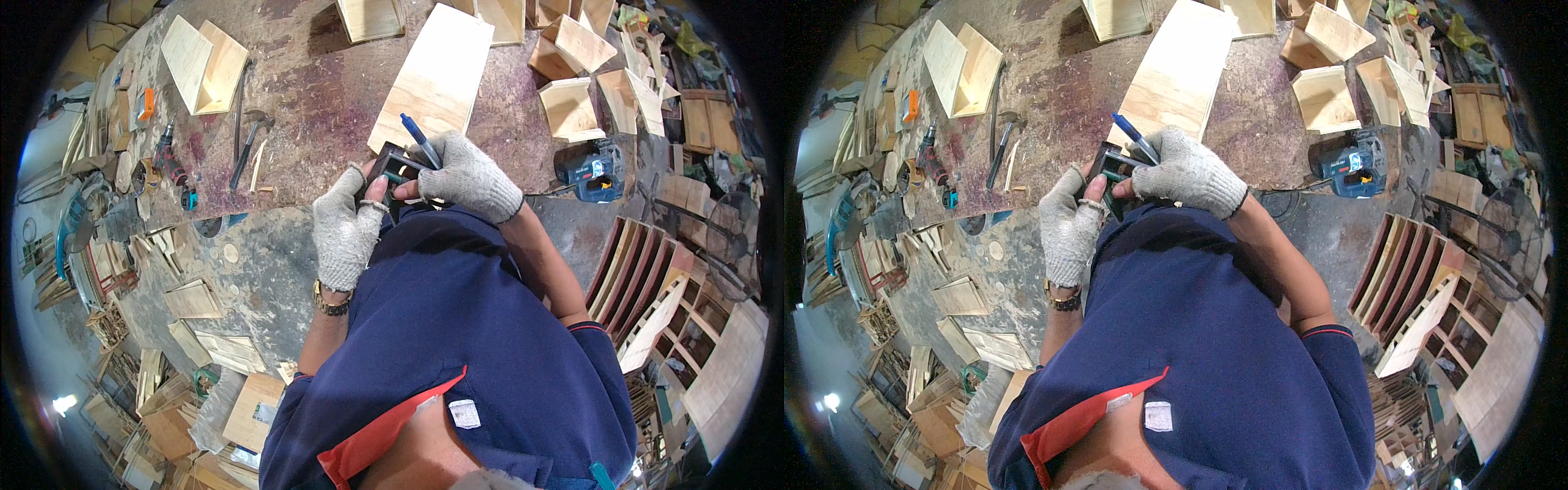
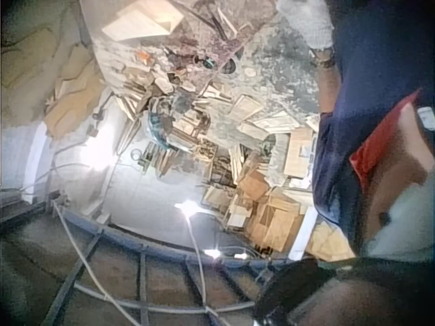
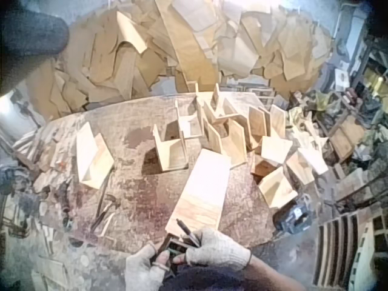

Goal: The person assembles small wooden boxes by marking pieces with a square and pen, then driving nails with a nail gun. They handle multiple wooden panels, align them, and fasten them into box shapes on a cluttered workbench.

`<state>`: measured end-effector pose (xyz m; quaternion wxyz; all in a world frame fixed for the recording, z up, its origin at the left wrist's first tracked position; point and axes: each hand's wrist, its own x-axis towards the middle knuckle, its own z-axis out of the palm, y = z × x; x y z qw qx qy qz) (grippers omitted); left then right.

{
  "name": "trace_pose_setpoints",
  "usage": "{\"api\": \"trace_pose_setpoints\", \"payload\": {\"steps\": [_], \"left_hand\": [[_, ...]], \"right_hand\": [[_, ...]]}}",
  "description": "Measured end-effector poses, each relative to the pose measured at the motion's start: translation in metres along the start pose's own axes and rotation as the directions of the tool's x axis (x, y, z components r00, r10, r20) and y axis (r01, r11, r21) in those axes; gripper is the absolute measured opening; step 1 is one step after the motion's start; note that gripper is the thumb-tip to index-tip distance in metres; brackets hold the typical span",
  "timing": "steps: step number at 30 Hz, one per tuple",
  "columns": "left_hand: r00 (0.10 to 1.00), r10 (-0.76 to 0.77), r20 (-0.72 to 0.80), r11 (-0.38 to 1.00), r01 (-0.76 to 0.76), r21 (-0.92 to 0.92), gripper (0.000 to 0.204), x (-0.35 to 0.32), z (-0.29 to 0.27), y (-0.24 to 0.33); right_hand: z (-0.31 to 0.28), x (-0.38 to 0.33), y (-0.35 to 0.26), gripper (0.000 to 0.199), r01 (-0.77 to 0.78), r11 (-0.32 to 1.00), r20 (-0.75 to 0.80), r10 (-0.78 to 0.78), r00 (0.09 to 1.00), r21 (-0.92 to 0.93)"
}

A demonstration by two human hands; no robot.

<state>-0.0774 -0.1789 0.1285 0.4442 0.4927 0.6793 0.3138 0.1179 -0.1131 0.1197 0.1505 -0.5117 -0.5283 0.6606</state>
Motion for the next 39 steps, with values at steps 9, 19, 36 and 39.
{"api": "trace_pose_setpoints", "payload": {"steps": [9,19,36,39], "left_hand": [[0.998,-0.061,0.027,0.997,0.062,-0.044,0.032,-0.002,-0.001,0.005],[1.0,-0.004,0.011,0.997,0.005,-0.074,0.03,-0.001,0.001,0.001],[1.0,-0.008,-0.008,0.998,0.007,-0.062,0.031,0.0,0.001,0.002],[1.0,-0.019,-0.013,1.0,0.019,-0.013,0.031,0.001,0.0,0.003]], "right_hand": [[-0.003,-0.001,-0.005,0.043,0.012,0.997,-0.003,-0.012,1.0,-0.073],[-0.004,-0.003,-0.009,0.04,-0.02,0.999,0.03,0.021,0.999,-0.043],[-0.005,-0.005,-0.016,0.038,-0.044,0.998,-0.005,0.044,0.999,-0.046],[-0.005,-0.006,-0.017,0.038,-0.02,0.999,0.01,0.021,1.0,-0.03]]}}
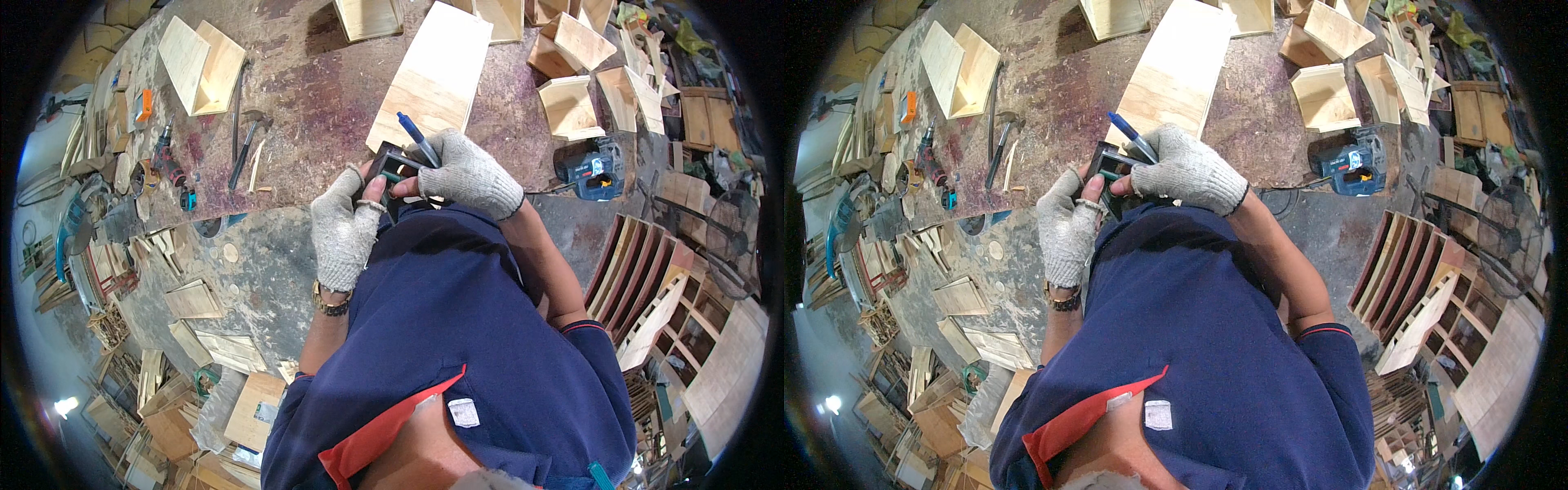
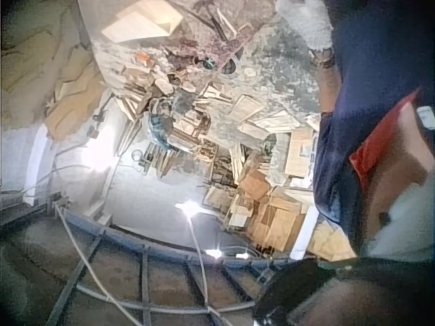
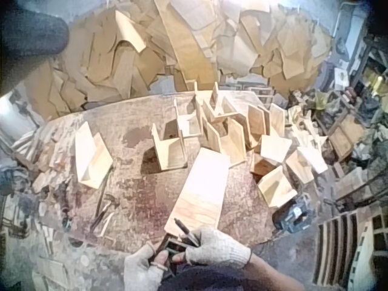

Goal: The person assembles small wooden boxes by marking pieces with a square and pen, then driving nails with a nail gun. They handle multiple wooden panels, align them, and fasten them into box shapes on a cluttered workbench.

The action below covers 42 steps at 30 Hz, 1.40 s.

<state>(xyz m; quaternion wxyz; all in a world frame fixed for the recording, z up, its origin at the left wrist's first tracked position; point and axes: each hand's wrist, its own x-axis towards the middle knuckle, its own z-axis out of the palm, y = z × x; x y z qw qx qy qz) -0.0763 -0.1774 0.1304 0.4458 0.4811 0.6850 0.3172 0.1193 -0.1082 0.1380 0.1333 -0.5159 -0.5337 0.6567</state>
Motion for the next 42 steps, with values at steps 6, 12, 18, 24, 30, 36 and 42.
{"api": "trace_pose_setpoints", "payload": {"steps": [6,12,18,24,30,36,42], "left_hand": [[0.998,-0.059,0.026,0.998,0.058,0.021,0.033,-0.001,-0.002,0.003],[0.998,-0.051,0.048,0.998,0.052,-0.023,0.032,-0.001,-0.001,-0.003],[1.0,-0.014,0.028,1.0,0.015,-0.026,0.032,0.001,-0.002,-0.012],[0.997,-0.056,0.048,0.998,0.055,0.022,0.03,0.001,-0.003,-0.016],[0.992,-0.114,0.061,0.992,0.116,-0.044,0.03,0.0,-0.004,-0.017],[0.995,-0.026,0.092,1.0,0.025,0.007,0.029,-0.003,-0.002,-0.018],[0.991,0.056,0.119,0.998,-0.056,-0.004,0.035,-0.007,-0.001,-0.017]], "right_hand": [[0.0,0.003,0.005,0.038,0.017,1.0,0.026,-0.017,1.0,0.003],[0.002,0.008,0.014,0.04,0.023,0.999,0.052,-0.02,0.998,-0.044],[0.009,0.005,0.012,0.038,0.063,0.994,-0.003,-0.064,0.998,-0.088],[0.008,0.009,0.013,0.04,-0.039,0.999,0.072,0.041,0.997,-0.034],[0.013,0.007,0.015,0.04,-0.029,0.996,0.061,0.034,0.998,-0.082],[0.009,0.008,0.031,0.038,-0.04,0.997,0.15,0.049,0.988,-0.065],[-0.018,0.003,0.062,0.034,0.021,0.899,-0.016,-0.016,1.0,0.438]]}}
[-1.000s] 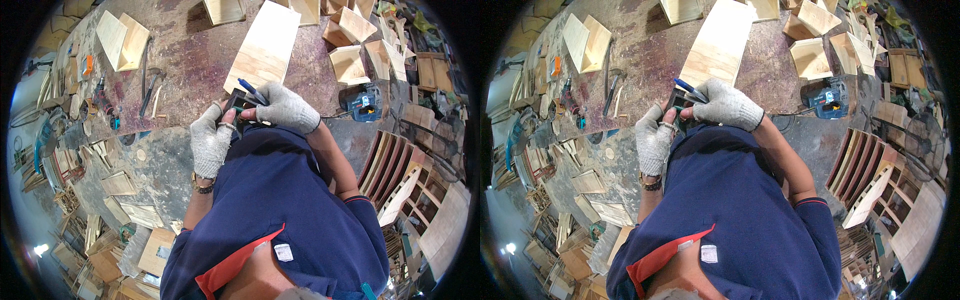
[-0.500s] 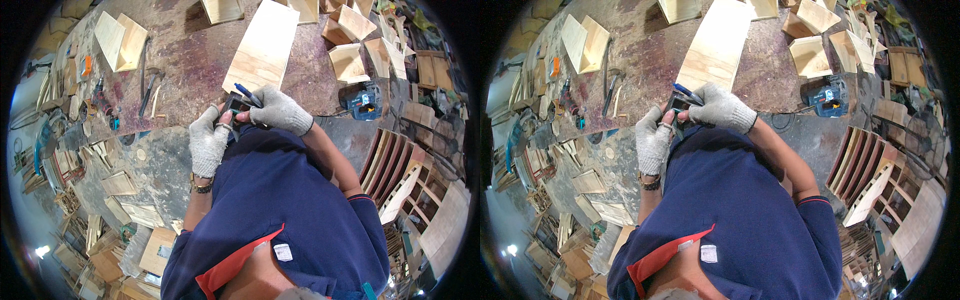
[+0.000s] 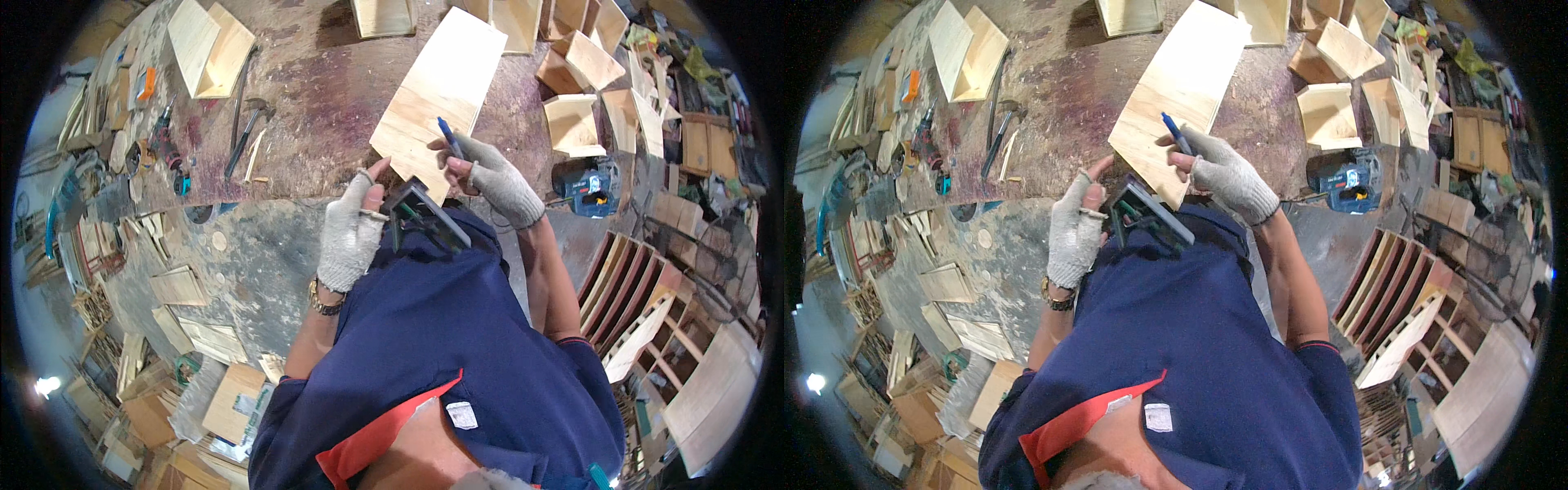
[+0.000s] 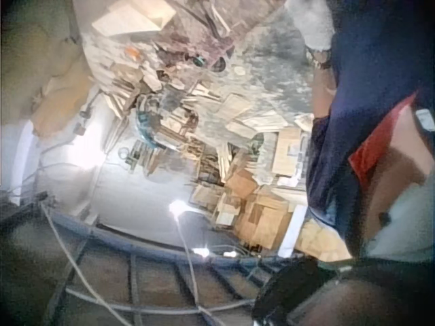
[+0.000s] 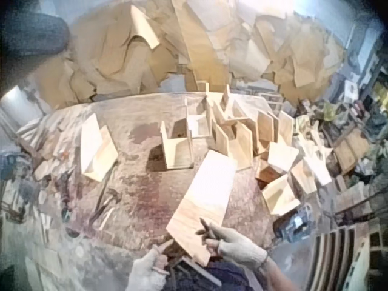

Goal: The person assembles small wooden boxes by marking pieces with a square and pen, then driving nails with a nail gun. They handle multiple wooden panels, align them, and fasten them into box shapes on a cluttered workbench.

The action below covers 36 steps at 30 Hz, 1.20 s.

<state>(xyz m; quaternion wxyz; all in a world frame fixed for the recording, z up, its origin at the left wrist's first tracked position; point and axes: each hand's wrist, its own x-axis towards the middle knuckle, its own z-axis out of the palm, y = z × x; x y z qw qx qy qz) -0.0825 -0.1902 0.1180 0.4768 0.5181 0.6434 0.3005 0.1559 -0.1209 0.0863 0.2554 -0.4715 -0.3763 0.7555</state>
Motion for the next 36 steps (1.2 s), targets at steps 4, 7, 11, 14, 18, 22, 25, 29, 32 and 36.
{"api": "trace_pose_setpoints", "payload": {"steps": [4,7,11,14,18,22,25,29,32,36], "left_hand": [[0.984,0.093,0.151,0.988,-0.11,0.108,0.043,0.008,0.016,0.011],[0.96,0.136,0.243,0.942,-0.201,0.268,0.027,0.019,0.029,0.015],[0.956,0.193,0.222,0.914,-0.257,0.313,0.03,0.023,0.026,0.01],[0.967,0.148,0.208,0.939,-0.203,0.278,0.033,0.023,0.027,0.007],[0.997,0.078,0.013,0.974,-0.079,0.21,0.032,0.025,0.012,-0.003],[0.999,0.05,0.004,0.998,-0.05,-0.033,0.026,0.015,-0.001,-0.009],[0.992,0.121,0.037,0.987,-0.116,-0.114,0.022,0.009,0.007,-0.008],[0.98,0.181,0.078,0.97,-0.165,-0.176,0.025,0.006,0.018,-0.004],[0.981,0.193,-0.024,0.952,-0.193,-0.238,0.024,0.004,0.022,-0.004],[0.991,0.131,0.003,0.973,-0.128,-0.19,0.027,0.001,0.019,-0.005]], "right_hand": [[-0.018,-0.006,-0.014,0.036,0.001,0.93,0.357,0.14,0.923,-0.367],[-0.02,-0.002,-0.033,0.039,0.133,0.814,0.403,0.132,0.906,-0.565],[-0.012,0.0,-0.046,0.033,0.325,0.576,0.399,0.003,0.917,-0.75],[-0.009,-0.002,-0.048,0.023,0.421,0.42,0.415,-0.109,0.903,-0.804],[-0.028,-0.013,-0.062,0.016,0.404,0.289,0.3,-0.342,0.89,-0.868],[-0.029,-0.022,-0.064,0.021,0.457,0.623,-0.106,-0.656,0.747,-0.634],[-0.003,-0.014,-0.049,0.029,0.627,0.742,-0.312,-0.669,0.674,-0.238],[0.029,-0.017,-0.037,0.025,0.638,0.767,-0.26,-0.632,0.73,-0.073],[0.037,-0.02,-0.035,0.024,0.598,0.799,-0.222,-0.596,0.772,-0.064],[0.037,-0.02,-0.031,0.022,0.593,0.804,-0.22,-0.586,0.78,-0.04]]}}
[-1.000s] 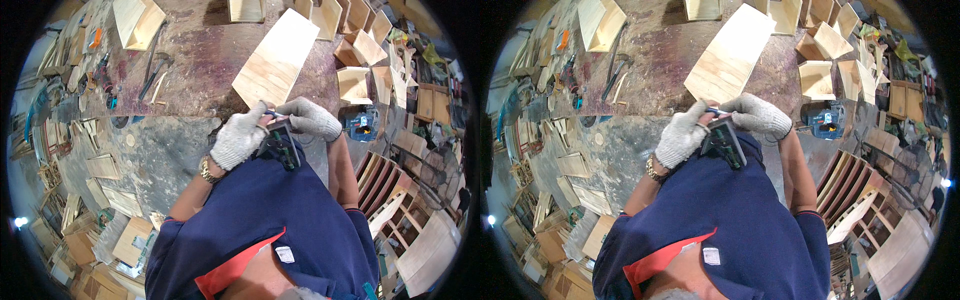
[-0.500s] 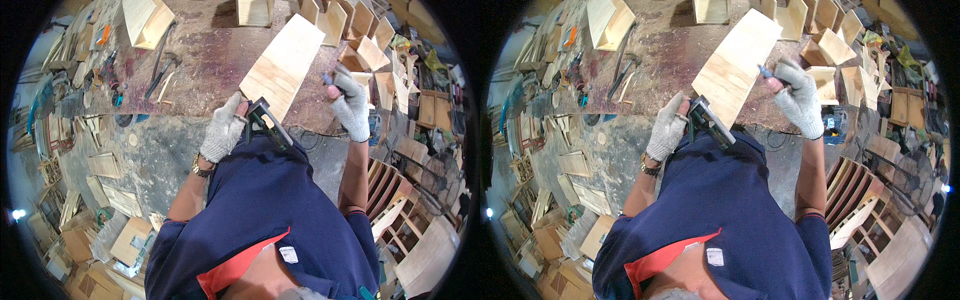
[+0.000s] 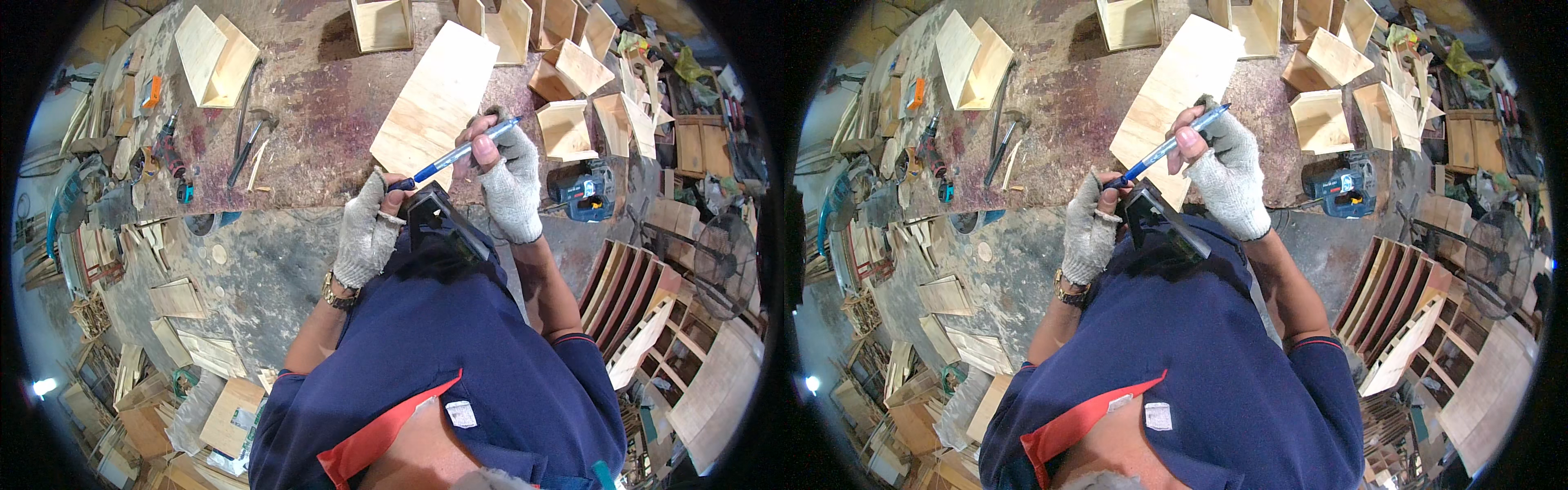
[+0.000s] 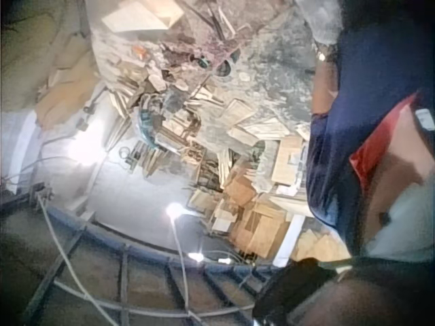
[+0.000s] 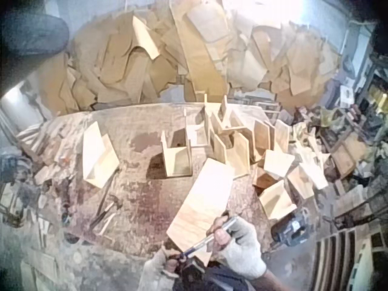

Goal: The person assembles small wooden boxes by marking pieces with a square and pen, then driving nails with a nail gun. They handle multiple wooden panels, align them, and fasten them into box shapes on a cluttered workbench.

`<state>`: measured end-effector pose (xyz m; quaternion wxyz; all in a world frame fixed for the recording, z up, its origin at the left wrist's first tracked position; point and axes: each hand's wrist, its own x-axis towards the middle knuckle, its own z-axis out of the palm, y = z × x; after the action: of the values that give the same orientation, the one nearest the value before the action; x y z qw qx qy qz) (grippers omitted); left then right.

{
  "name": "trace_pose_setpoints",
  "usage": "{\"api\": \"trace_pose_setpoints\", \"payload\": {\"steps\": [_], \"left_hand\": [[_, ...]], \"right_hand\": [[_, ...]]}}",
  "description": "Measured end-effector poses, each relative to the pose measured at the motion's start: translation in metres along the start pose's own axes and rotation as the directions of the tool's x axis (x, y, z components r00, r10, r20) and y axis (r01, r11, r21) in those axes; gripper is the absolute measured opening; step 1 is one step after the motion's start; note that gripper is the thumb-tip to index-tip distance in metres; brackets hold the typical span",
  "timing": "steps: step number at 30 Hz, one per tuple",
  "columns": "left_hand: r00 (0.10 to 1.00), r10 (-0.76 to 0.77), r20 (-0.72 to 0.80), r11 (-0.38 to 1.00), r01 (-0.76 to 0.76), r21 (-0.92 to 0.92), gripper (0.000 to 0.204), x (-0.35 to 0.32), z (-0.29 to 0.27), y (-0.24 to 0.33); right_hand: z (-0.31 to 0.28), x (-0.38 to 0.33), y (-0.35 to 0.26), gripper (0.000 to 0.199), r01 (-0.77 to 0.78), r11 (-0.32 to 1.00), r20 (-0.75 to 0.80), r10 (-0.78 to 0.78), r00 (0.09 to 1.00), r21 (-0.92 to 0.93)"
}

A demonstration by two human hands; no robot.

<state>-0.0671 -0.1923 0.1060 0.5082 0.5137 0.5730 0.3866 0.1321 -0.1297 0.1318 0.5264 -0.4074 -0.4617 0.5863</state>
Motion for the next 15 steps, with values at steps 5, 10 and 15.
{"api": "trace_pose_setpoints", "payload": {"steps": [5,10,15], "left_hand": [[0.999,0.029,-0.036,0.999,-0.028,0.03,0.027,0.0024,0.0027,-0.0007],[0.993,0.069,-0.093,0.997,-0.066,0.043,0.029,0.0017,0.0047,0.0019],[0.983,0.125,-0.131,0.983,-0.105,0.149,0.023,0.0005,0.0054,0.0062]], "right_hand": [[0.0008,-0.0023,0.0029,0.02,-0.003,1.0,-0.002,0.003,1.0,0.016],[0.0045,-0.0041,0.0043,0.022,-0.045,0.999,-0.052,0.044,0.998,-0.014],[0.0085,-0.0047,0.0087,0.027,-0.113,0.992,-0.13,0.105,0.986,-0.054]]}}
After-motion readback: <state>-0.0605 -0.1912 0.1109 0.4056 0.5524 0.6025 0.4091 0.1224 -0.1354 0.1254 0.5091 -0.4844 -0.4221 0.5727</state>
